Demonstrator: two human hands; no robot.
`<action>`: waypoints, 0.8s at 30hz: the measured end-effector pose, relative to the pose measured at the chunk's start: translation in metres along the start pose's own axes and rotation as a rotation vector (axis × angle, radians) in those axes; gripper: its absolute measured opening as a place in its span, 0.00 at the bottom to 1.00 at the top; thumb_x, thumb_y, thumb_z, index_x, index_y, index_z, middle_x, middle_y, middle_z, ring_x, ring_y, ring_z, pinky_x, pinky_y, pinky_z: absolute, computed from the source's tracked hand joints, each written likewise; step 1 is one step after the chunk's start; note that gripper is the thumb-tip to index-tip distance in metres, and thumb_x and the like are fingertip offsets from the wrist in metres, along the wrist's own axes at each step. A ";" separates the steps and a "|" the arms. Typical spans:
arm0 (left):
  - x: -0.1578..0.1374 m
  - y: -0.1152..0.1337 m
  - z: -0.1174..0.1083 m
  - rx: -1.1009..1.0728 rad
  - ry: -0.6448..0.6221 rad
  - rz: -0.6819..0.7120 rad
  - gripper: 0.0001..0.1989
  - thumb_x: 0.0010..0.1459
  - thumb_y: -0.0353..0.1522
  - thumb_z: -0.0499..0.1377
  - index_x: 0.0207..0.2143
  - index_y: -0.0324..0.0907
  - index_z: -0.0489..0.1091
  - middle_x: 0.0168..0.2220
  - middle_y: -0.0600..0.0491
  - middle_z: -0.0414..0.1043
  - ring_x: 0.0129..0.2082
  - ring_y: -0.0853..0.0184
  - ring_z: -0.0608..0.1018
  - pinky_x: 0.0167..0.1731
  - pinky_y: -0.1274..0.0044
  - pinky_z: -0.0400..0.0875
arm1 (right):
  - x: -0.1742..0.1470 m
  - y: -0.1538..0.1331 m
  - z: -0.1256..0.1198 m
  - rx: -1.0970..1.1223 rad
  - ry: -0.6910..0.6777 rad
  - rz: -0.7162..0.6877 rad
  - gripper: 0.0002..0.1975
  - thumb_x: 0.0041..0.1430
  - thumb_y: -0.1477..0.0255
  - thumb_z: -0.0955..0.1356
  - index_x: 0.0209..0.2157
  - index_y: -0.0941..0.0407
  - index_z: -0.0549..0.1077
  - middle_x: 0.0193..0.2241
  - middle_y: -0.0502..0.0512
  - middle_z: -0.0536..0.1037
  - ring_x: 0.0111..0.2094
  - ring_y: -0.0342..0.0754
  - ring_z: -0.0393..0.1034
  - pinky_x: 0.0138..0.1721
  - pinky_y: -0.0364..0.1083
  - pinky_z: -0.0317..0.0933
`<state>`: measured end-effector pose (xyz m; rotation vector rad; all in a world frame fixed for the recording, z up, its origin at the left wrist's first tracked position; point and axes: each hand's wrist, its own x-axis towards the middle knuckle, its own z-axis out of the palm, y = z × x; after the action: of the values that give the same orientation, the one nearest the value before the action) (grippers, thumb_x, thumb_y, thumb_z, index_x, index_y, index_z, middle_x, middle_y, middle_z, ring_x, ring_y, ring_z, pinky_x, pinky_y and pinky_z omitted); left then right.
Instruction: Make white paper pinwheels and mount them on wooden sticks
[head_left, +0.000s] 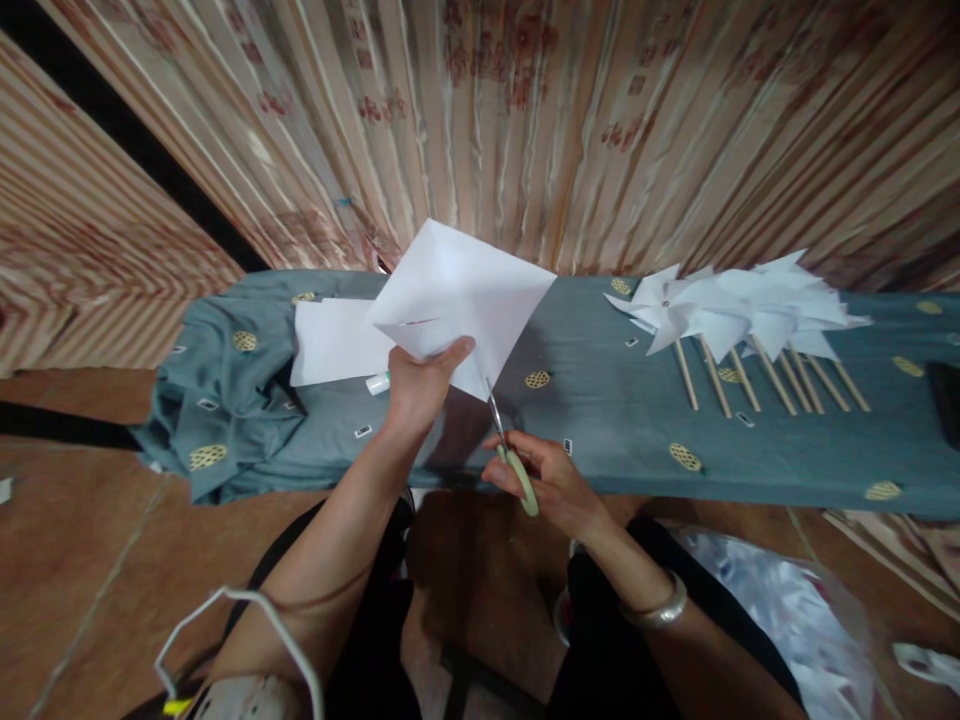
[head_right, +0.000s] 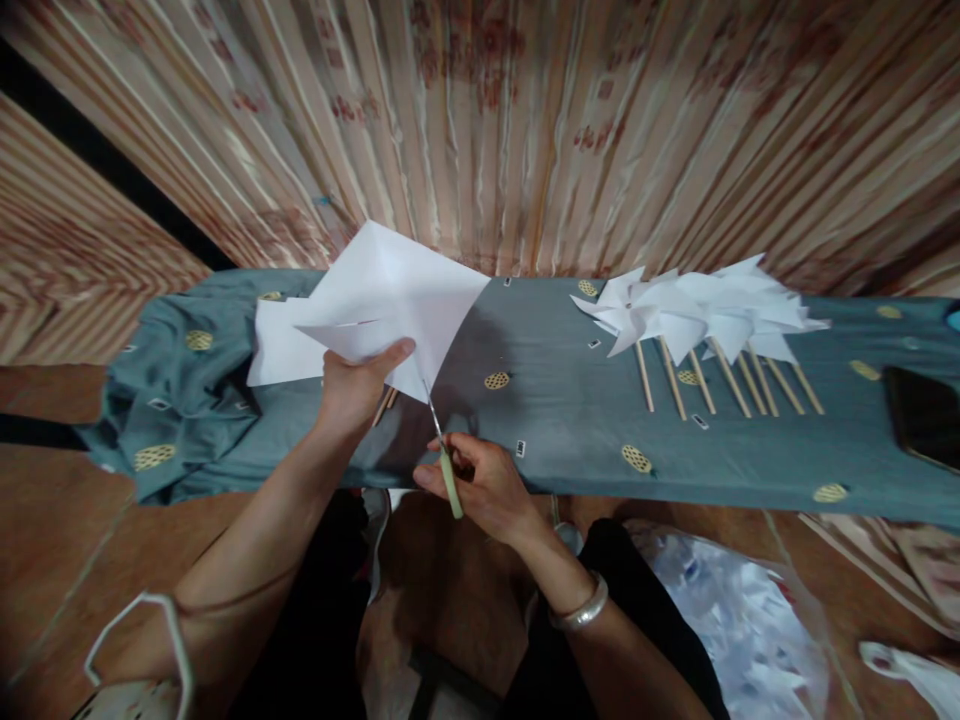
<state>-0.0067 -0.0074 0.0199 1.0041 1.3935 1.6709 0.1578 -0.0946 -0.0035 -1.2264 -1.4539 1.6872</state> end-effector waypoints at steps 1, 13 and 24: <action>-0.001 -0.001 0.000 0.003 -0.005 0.001 0.23 0.36 0.36 0.72 0.36 0.35 0.75 0.36 0.45 0.80 0.34 0.61 0.80 0.37 0.71 0.77 | 0.001 0.000 0.000 0.017 -0.004 0.000 0.24 0.51 0.53 0.72 0.42 0.56 0.73 0.28 0.50 0.78 0.30 0.45 0.70 0.36 0.46 0.62; -0.007 0.003 0.003 0.012 -0.062 -0.009 0.20 0.38 0.36 0.71 0.34 0.34 0.76 0.36 0.44 0.80 0.34 0.61 0.80 0.39 0.70 0.77 | 0.004 0.004 -0.001 0.064 0.001 -0.007 0.24 0.51 0.52 0.72 0.42 0.56 0.74 0.29 0.52 0.79 0.30 0.44 0.70 0.35 0.45 0.62; -0.008 0.001 0.006 0.020 -0.085 -0.007 0.20 0.39 0.36 0.70 0.35 0.34 0.75 0.36 0.44 0.79 0.36 0.60 0.80 0.39 0.70 0.77 | 0.006 0.003 -0.001 0.056 0.006 -0.027 0.25 0.51 0.51 0.72 0.41 0.56 0.74 0.27 0.50 0.78 0.28 0.44 0.69 0.33 0.45 0.62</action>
<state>0.0020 -0.0128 0.0205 1.0673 1.3588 1.5939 0.1566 -0.0900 -0.0079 -1.1756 -1.4037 1.6941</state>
